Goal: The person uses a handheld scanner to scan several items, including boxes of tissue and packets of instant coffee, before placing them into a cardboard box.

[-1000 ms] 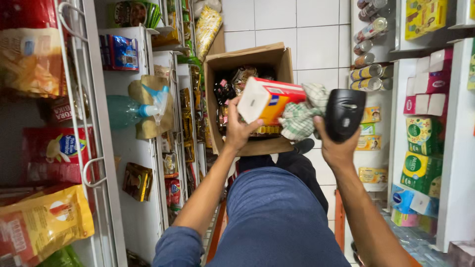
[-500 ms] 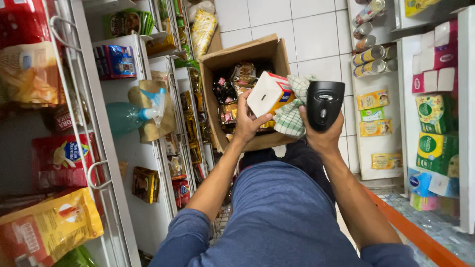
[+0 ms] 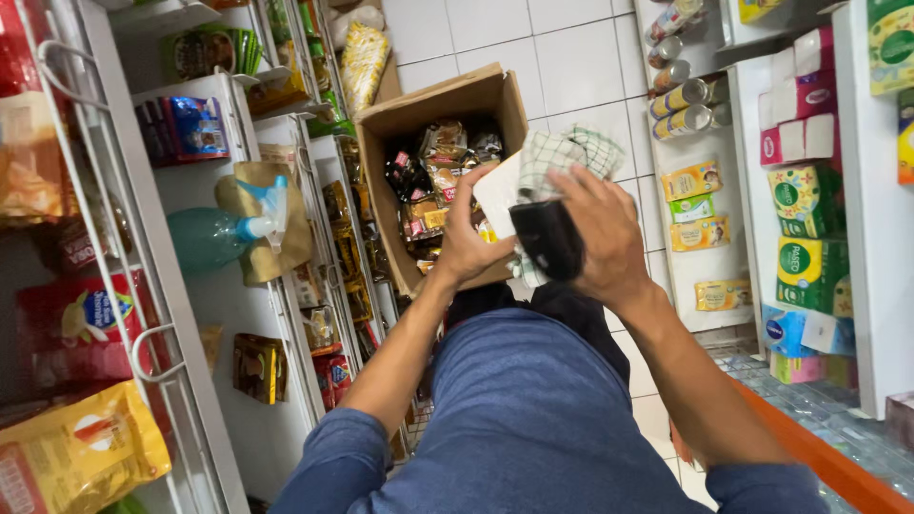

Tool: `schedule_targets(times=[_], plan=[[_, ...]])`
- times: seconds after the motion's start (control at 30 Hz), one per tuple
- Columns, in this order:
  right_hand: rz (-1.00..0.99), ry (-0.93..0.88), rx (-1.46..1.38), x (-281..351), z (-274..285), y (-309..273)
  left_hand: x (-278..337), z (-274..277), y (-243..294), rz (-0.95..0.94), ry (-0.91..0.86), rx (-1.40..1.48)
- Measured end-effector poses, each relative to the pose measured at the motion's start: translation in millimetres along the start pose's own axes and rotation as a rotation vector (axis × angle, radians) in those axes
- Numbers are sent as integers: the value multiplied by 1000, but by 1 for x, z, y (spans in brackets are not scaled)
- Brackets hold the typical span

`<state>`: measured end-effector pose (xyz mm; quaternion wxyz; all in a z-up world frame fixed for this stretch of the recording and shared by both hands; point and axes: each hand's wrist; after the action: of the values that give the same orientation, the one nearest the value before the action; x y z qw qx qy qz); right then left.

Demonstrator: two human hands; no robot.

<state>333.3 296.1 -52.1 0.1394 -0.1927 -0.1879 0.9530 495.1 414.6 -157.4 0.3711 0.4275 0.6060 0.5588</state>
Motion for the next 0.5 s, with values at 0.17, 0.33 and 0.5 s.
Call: schedule_targets(times=[0.17, 0.33, 0.5], plan=[[-201, 91, -263, 12, -6, 11, -10, 14, 19, -47, -62, -267], [-518, 31, -488, 25, -13, 22, -10, 13, 26, -74, -86, -406], [-380, 38, -254, 24, -6, 49, -30, -3, 21, -133, -111, -512]])
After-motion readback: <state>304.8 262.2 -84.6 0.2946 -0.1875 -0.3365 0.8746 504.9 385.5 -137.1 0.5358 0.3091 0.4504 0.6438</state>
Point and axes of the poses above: each hand's wrist, its own x-axis away from the middle knuckle, its own z-axis out of the back of the hand, y = z × x, and after that the axes turned 8 degrees about -y, right-handed
